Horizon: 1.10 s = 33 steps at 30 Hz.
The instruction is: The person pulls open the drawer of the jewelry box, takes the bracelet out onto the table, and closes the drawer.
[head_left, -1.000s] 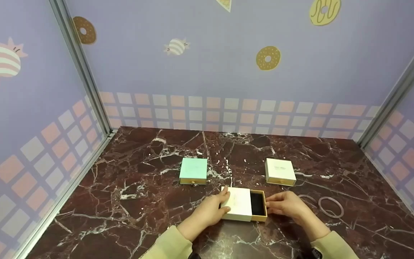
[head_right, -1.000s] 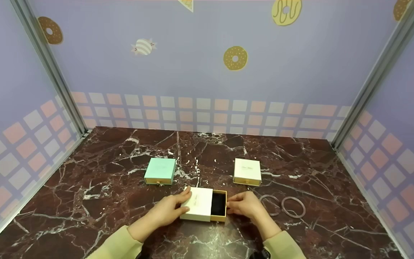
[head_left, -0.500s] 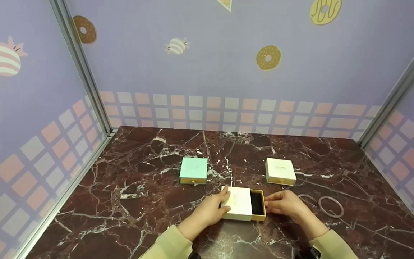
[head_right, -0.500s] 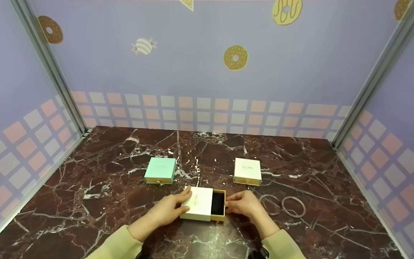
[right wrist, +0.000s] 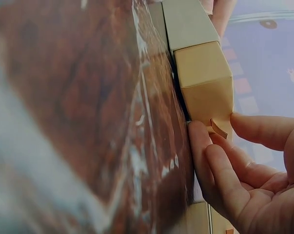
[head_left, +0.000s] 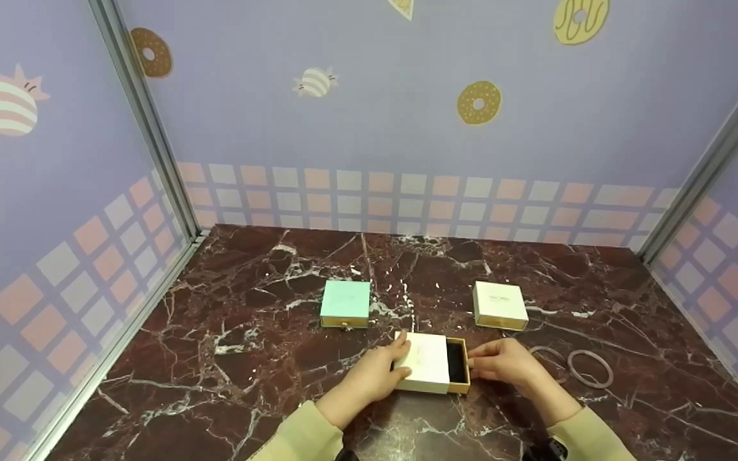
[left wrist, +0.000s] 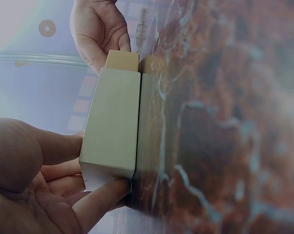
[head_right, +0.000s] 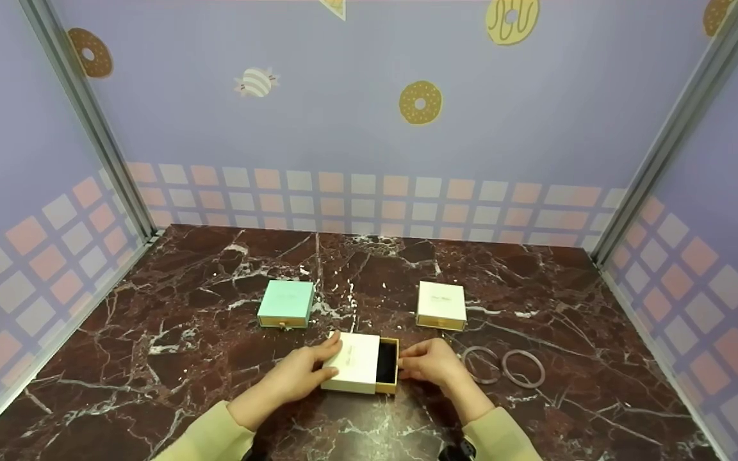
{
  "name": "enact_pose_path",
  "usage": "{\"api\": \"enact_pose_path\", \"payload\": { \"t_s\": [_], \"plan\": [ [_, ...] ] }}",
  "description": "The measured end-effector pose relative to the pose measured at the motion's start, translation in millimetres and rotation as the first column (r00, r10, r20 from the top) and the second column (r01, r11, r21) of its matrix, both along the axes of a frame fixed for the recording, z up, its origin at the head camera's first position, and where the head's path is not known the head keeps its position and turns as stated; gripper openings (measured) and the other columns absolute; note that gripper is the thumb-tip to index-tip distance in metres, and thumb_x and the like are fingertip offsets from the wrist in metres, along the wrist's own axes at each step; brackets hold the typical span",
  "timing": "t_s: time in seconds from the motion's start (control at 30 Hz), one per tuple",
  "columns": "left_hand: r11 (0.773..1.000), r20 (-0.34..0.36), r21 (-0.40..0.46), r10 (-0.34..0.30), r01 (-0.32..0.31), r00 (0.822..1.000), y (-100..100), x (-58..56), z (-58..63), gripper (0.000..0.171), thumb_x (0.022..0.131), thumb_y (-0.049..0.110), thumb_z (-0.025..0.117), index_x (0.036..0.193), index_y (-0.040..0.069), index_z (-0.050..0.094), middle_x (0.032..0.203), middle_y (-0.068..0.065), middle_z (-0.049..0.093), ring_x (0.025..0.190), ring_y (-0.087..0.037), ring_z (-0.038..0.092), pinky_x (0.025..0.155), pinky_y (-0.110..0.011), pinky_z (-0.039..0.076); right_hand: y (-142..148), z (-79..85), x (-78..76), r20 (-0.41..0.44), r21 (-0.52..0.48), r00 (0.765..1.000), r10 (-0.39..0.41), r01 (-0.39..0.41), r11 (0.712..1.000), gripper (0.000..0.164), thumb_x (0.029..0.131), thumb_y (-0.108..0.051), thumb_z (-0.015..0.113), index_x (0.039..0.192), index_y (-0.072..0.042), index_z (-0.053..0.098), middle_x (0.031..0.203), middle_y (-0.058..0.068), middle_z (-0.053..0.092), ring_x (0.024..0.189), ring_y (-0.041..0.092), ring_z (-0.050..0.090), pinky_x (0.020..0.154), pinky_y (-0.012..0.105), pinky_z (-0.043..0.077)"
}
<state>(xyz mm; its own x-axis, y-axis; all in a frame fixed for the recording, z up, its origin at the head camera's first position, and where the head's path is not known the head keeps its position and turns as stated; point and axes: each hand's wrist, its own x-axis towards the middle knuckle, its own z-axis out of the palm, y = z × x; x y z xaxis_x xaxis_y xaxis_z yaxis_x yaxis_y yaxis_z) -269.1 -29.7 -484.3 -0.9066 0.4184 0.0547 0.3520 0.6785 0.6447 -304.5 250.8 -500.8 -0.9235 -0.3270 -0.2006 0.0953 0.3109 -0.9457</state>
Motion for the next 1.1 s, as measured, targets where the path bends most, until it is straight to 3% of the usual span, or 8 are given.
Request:
{"api": "enact_pose_path", "payload": {
  "t_s": [0.63,1.1],
  "plan": [
    [1.000,-0.014,-0.014,0.004,-0.004,1.000,0.0,-0.9,-0.1,0.054,0.099,0.014,0.067,0.148,-0.003,0.051,0.163,-0.016,0.039,0.142,-0.041,0.050,0.119,-0.052,0.043,-4.6,0.9,0.2,-0.001,-0.029,1.000,0.013,-0.013,0.999,0.034,0.095,-0.002,0.066,0.113,0.026,0.062,0.097,0.014,0.077,0.079,0.013,0.075,0.076,0.023,0.065],
    [1.000,-0.009,-0.005,0.007,-0.007,1.000,0.3,0.2,0.2,0.054,0.098,0.014,0.068,0.148,-0.003,0.052,0.163,-0.016,0.040,0.141,-0.041,0.051,0.118,-0.052,0.044,-12.4,5.7,0.1,-0.005,0.053,1.000,-0.001,0.001,0.999,0.034,0.093,-0.006,0.071,0.114,0.021,0.066,0.095,0.015,0.078,0.080,0.013,0.076,0.071,0.020,0.063]
  ]
}}
